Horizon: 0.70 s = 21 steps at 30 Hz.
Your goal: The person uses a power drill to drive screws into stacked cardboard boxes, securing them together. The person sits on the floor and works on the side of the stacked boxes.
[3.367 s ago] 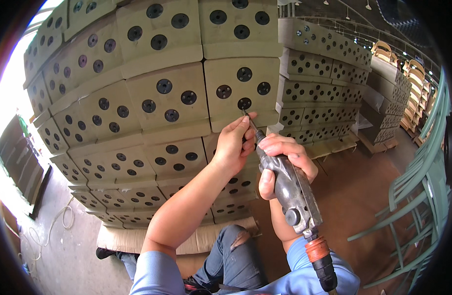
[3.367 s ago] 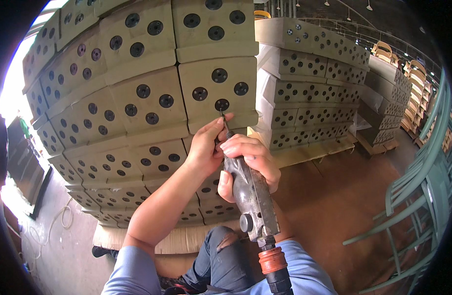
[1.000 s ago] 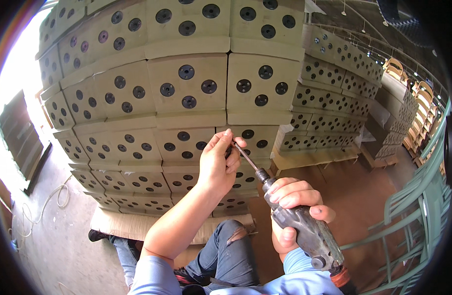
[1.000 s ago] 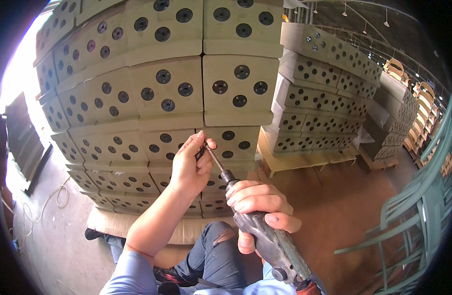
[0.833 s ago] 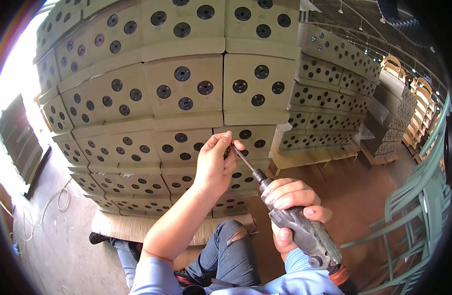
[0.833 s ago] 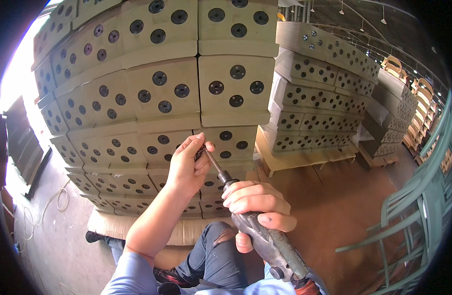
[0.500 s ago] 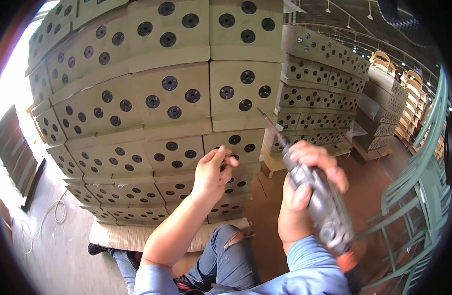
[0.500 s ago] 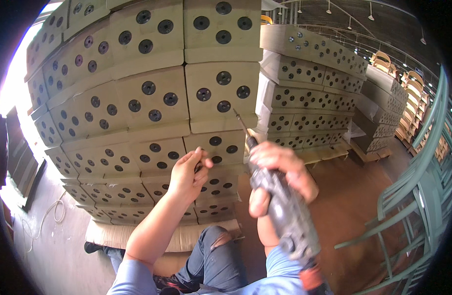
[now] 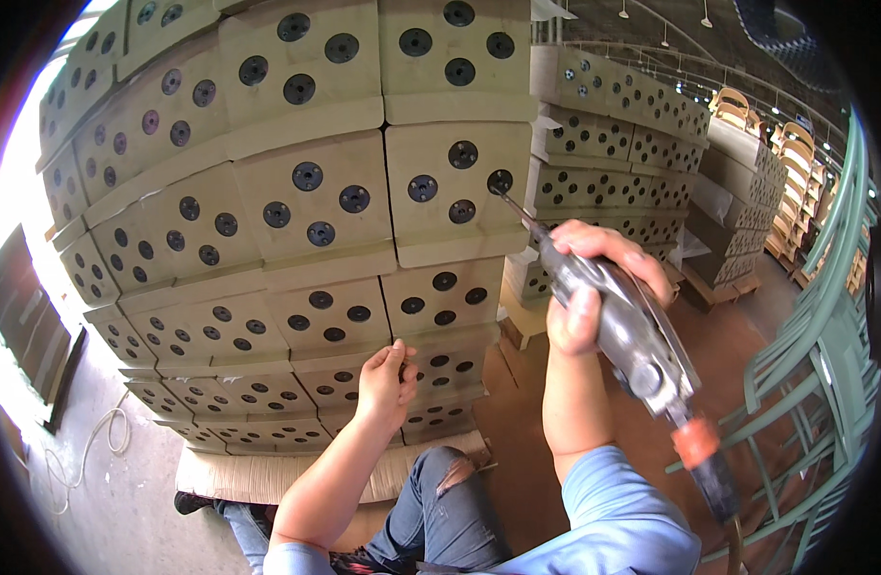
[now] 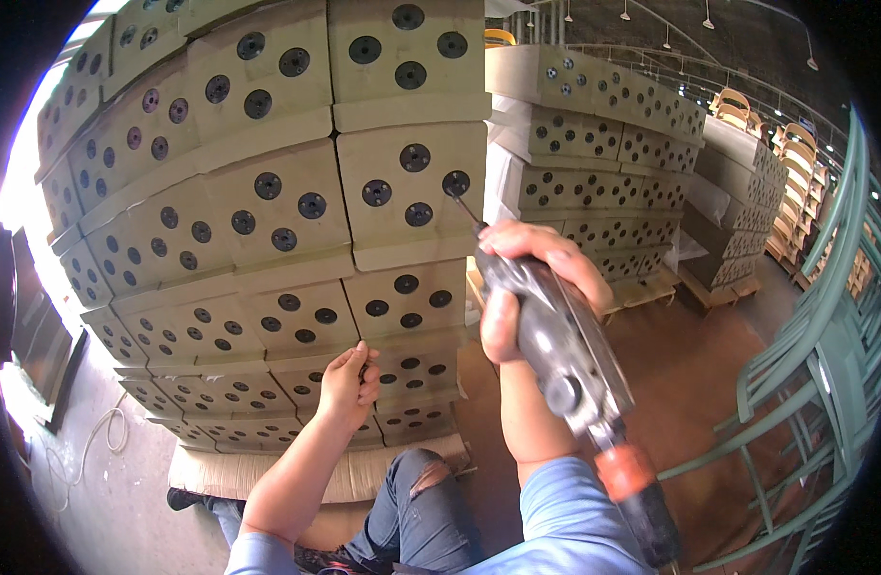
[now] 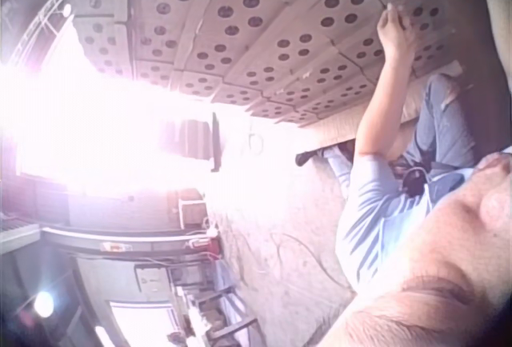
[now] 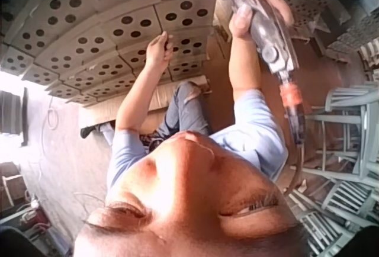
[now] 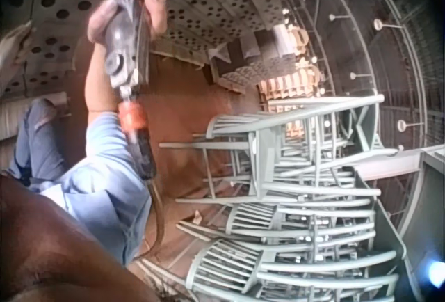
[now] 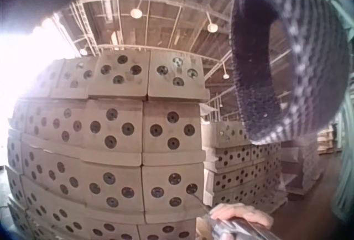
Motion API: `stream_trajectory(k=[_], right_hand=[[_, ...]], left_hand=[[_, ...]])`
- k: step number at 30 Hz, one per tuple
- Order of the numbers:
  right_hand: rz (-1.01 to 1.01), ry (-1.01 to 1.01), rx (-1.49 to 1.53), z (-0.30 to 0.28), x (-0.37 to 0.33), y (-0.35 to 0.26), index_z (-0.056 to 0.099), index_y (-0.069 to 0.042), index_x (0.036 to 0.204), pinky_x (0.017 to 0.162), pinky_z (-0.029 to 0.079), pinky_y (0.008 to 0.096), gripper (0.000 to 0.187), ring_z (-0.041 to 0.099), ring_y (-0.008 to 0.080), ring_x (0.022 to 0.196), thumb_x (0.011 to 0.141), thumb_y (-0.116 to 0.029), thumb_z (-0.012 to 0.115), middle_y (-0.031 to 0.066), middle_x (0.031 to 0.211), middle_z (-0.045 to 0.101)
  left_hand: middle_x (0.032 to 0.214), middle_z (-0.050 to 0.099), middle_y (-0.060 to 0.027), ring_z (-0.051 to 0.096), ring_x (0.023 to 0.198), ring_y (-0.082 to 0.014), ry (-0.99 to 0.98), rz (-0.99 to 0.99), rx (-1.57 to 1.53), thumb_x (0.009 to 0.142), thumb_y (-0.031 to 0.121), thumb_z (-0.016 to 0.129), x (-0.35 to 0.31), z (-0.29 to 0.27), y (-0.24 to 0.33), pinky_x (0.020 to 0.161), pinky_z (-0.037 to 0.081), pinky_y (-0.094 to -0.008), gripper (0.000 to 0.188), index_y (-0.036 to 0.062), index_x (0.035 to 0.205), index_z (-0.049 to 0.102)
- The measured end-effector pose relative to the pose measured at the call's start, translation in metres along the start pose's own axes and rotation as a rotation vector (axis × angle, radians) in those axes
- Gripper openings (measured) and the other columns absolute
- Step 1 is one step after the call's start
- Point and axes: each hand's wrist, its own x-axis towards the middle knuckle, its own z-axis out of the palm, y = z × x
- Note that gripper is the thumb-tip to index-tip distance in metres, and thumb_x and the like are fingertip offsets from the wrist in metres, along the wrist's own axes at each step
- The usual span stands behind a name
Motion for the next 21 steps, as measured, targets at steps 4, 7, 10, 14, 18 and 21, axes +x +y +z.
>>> stream_trajectory(k=[4,7,10,14,18,21], right_hand=[[0.002,0.015,0.048,0.003,-0.005,0.008,0.034,-0.008,0.134,0.083,0.058,0.0507,0.053,0.063,0.0281,0.087,0.091,-0.011,0.064,0.0213,0.101,0.061],[0.003,0.0,0.061,0.003,-0.002,0.009,0.034,-0.007,0.134,0.083,0.058,0.0504,0.053,0.063,0.0276,0.087,0.091,-0.01,0.064,0.0207,0.1,0.061],[0.018,-0.014,0.062,0.001,-0.002,0.009,0.036,-0.006,0.133,0.083,0.058,0.0501,0.053,0.063,0.0274,0.088,0.089,-0.008,0.065,0.0204,0.099,0.062],[-0.008,-0.056,0.073,0.006,-0.001,0.012,0.04,-0.005,0.13,0.083,0.058,0.0485,0.052,0.063,0.0272,0.086,0.085,-0.005,0.065,0.0202,0.099,0.062],[0.007,-0.073,0.079,0.014,0.001,0.01,0.043,-0.005,0.126,0.082,0.058,0.0467,0.05,0.063,0.0273,0.084,0.081,0.0,0.064,0.0204,0.099,0.063],[-0.015,-0.111,0.056,0.015,0.003,0.011,0.042,-0.004,0.126,0.081,0.058,0.0457,0.051,0.064,0.0277,0.084,0.08,0.002,0.063,0.0208,0.1,0.063]], left_hand=[[0.068,0.048,-0.002,0.035,0.049,-0.0093,0.021,-0.015,-0.003,0.108,0.027,0.053,-0.002,-0.005,-0.001,0.043,0.027,-0.0236,0.025,0.0035,0.102,0.057],[0.068,0.048,-0.0018,0.035,0.049,-0.0094,0.041,-0.026,0.004,0.108,0.028,0.053,-0.002,-0.013,-0.007,0.043,0.027,-0.0236,0.025,0.0036,0.102,0.057],[0.068,0.047,-0.0015,0.035,0.05,-0.0092,0.049,-0.042,0.016,0.108,0.028,0.052,-0.003,-0.017,-0.012,0.043,0.027,-0.0236,0.025,0.0039,0.102,0.057],[0.068,0.048,-0.0017,0.035,0.049,-0.0086,0.054,-0.052,-0.004,0.108,0.026,0.052,-0.003,-0.024,-0.019,0.041,0.025,-0.0237,0.025,0.0025,0.1,0.056],[0.068,0.048,-0.0015,0.034,0.049,-0.0086,0.058,-0.061,-0.001,0.108,0.026,0.052,-0.006,-0.025,-0.021,0.041,0.025,-0.0239,0.025,0.0026,0.1,0.056],[0.069,0.048,-0.0012,0.034,0.049,-0.0085,0.061,-0.07,0.007,0.108,0.026,0.052,-0.01,-0.026,-0.022,0.042,0.026,-0.0236,0.025,0.0033,0.1,0.056]])
